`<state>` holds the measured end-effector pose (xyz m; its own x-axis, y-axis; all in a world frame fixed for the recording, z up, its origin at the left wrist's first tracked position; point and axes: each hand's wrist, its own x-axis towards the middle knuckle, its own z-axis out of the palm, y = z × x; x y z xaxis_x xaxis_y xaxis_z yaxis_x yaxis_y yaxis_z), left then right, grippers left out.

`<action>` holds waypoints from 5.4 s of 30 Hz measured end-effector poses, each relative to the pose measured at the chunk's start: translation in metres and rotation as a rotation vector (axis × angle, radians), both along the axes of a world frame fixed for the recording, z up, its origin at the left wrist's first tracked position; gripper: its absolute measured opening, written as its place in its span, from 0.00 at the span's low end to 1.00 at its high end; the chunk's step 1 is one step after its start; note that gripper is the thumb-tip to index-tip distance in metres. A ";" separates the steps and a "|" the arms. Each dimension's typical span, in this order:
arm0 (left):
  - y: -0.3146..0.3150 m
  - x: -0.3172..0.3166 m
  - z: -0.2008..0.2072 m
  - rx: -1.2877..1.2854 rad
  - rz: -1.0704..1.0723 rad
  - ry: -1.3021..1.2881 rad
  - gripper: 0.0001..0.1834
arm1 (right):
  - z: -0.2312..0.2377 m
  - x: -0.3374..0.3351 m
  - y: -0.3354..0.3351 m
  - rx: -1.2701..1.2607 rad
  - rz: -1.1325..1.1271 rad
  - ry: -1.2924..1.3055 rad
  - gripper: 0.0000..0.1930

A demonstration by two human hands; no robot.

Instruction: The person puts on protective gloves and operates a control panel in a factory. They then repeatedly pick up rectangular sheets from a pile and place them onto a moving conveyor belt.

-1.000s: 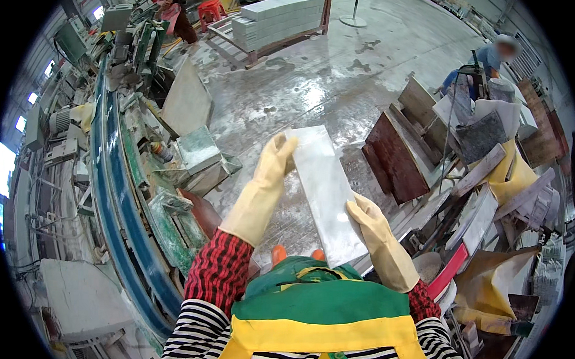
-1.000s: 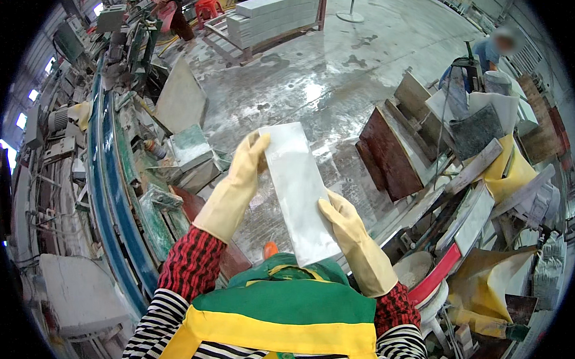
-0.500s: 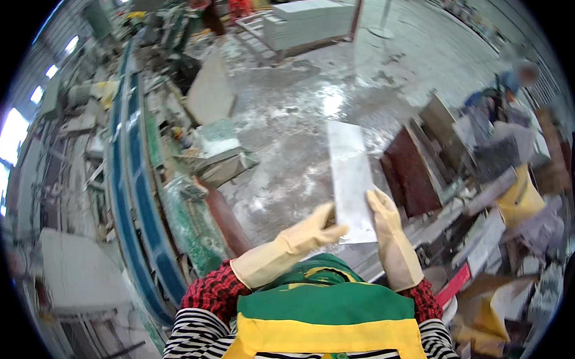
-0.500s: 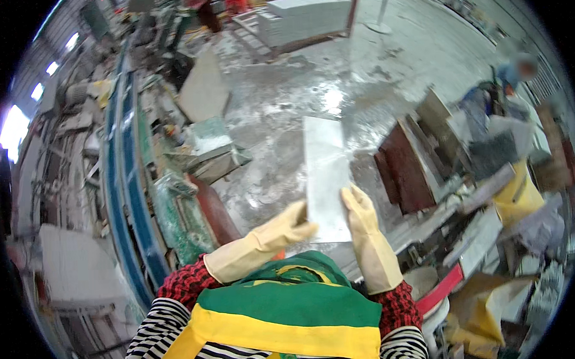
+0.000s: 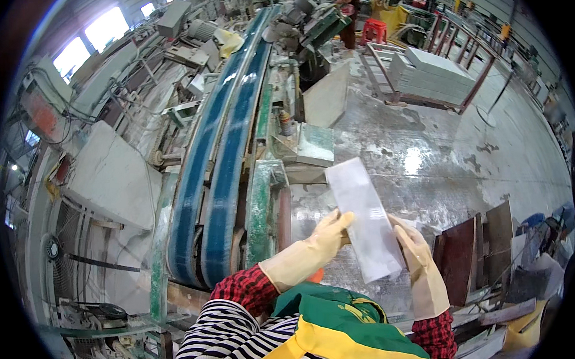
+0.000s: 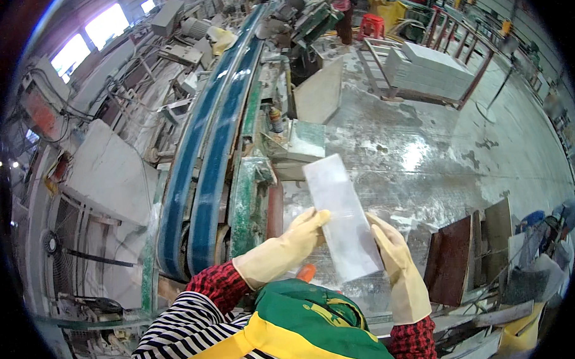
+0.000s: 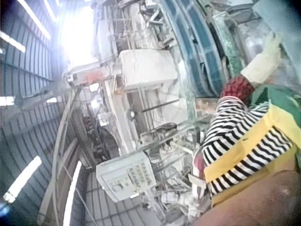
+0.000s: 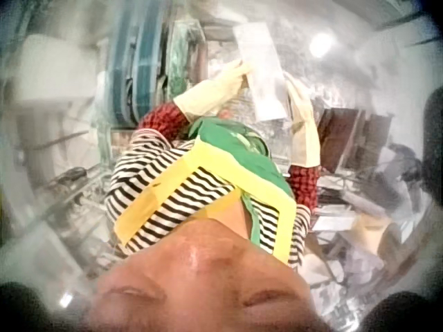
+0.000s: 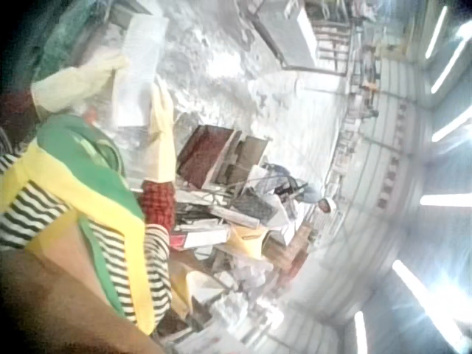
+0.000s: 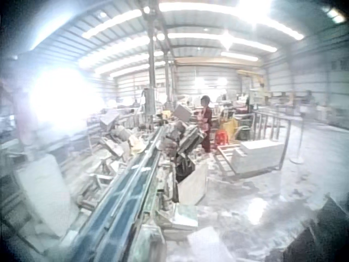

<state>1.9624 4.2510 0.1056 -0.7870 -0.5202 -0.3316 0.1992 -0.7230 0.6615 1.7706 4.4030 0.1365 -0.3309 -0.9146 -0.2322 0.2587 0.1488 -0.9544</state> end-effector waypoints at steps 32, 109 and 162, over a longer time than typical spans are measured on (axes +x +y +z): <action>-0.311 0.242 -0.159 0.134 1.218 -0.147 0.25 | -0.100 0.027 0.099 0.389 -0.775 -0.250 0.20; 0.190 -0.180 -0.002 -0.337 -1.149 -0.201 0.30 | -0.026 0.063 0.451 0.060 -1.673 -0.078 0.53; 0.074 -0.143 0.021 -0.443 -0.759 0.023 0.27 | -0.042 -0.012 0.119 -0.236 -0.643 0.022 0.25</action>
